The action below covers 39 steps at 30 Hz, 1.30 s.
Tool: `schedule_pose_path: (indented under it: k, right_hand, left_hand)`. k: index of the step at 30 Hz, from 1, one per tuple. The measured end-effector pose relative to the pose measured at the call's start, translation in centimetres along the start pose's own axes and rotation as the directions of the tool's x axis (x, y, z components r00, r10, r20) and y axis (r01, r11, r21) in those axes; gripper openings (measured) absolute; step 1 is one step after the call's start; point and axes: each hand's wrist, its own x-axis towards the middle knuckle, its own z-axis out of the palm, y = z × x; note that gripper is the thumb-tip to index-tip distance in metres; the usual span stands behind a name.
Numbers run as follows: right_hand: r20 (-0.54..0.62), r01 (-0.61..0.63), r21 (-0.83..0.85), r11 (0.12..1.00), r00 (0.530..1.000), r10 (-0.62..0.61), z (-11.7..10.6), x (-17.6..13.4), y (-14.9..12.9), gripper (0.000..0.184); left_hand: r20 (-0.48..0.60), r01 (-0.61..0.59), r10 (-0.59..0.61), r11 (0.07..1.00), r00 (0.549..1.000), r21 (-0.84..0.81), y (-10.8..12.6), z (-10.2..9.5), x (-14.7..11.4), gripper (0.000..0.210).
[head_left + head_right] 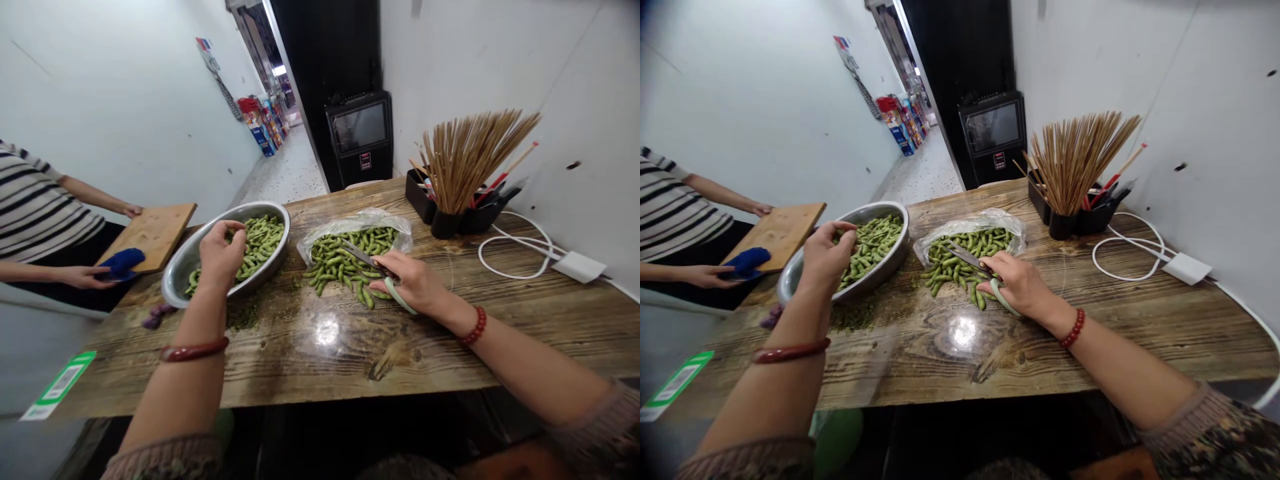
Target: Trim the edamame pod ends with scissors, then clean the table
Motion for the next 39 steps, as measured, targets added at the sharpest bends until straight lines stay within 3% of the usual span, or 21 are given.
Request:
schedule_pose_path:
  k: [3,6,8,11,13,18,23,29,33,36,39]
  right_hand:
    - [-0.01,0.016,0.004,1.0,1.0,-0.016,0.0,0.0,0.0,0.042]
    - [-0.017,0.02,0.008,1.0,1.0,-0.02,0.0,0.0,0.1,0.043]
    - [-0.019,0.022,0.005,1.0,1.0,-0.022,0.0,0.0,0.1,0.042]
    - [-0.014,0.016,0.0,1.0,1.0,-0.016,0.0,0.1,0.0,0.041]
    - [-0.016,0.004,-0.007,1.0,1.0,-0.005,0.0,0.1,0.0,0.041]
    - [-0.011,0.014,-0.029,0.999,1.0,-0.014,0.0,0.3,-0.1,0.041]
    - [-0.011,0.011,-0.048,0.999,1.0,-0.012,-0.1,0.4,-0.2,0.04]
    - [-0.007,0.005,-0.038,0.999,1.0,-0.005,-0.3,0.4,-0.4,0.039]
    - [-0.004,0.007,-0.021,1.0,1.0,-0.007,-0.3,0.4,-0.5,0.04]
    - [-0.015,0.002,-0.007,1.0,1.0,-0.002,-0.4,0.4,-0.5,0.039]
    - [-0.027,0.008,0.018,1.0,1.0,-0.008,-0.4,0.4,-0.3,0.038]
  left_hand:
    - [0.07,-0.162,0.148,0.951,0.986,0.262,-1.4,-1.2,0.3,0.026]
    - [0.118,-0.258,0.233,0.923,0.965,0.285,-1.1,-0.7,-2.0,0.024]
    - [0.218,-0.308,0.253,0.911,0.943,0.275,-0.5,0.3,-4.1,0.023]
    - [0.433,-0.355,0.19,0.872,0.881,0.338,0.1,2.0,-7.0,0.027]
    - [0.513,-0.37,0.119,0.829,0.85,0.42,0.0,3.1,-8.3,0.03]
    - [0.45,-0.299,-0.006,0.738,0.893,0.605,-1.4,5.1,-8.8,0.035]
    - [0.484,-0.268,-0.021,0.812,0.875,0.519,-2.5,6.4,-8.2,0.019]
    - [0.549,-0.303,0.093,0.903,0.831,0.306,-2.8,6.8,-8.5,0.017]
    - [0.506,-0.146,0.05,0.977,0.861,0.152,-2.7,7.0,-9.1,0.013]
    - [0.45,0.076,-0.059,0.997,0.891,-0.021,-1.6,6.7,-9.7,0.019]
    - [0.451,0.341,-0.173,0.882,0.876,-0.325,0.5,6.2,-10.4,0.03]
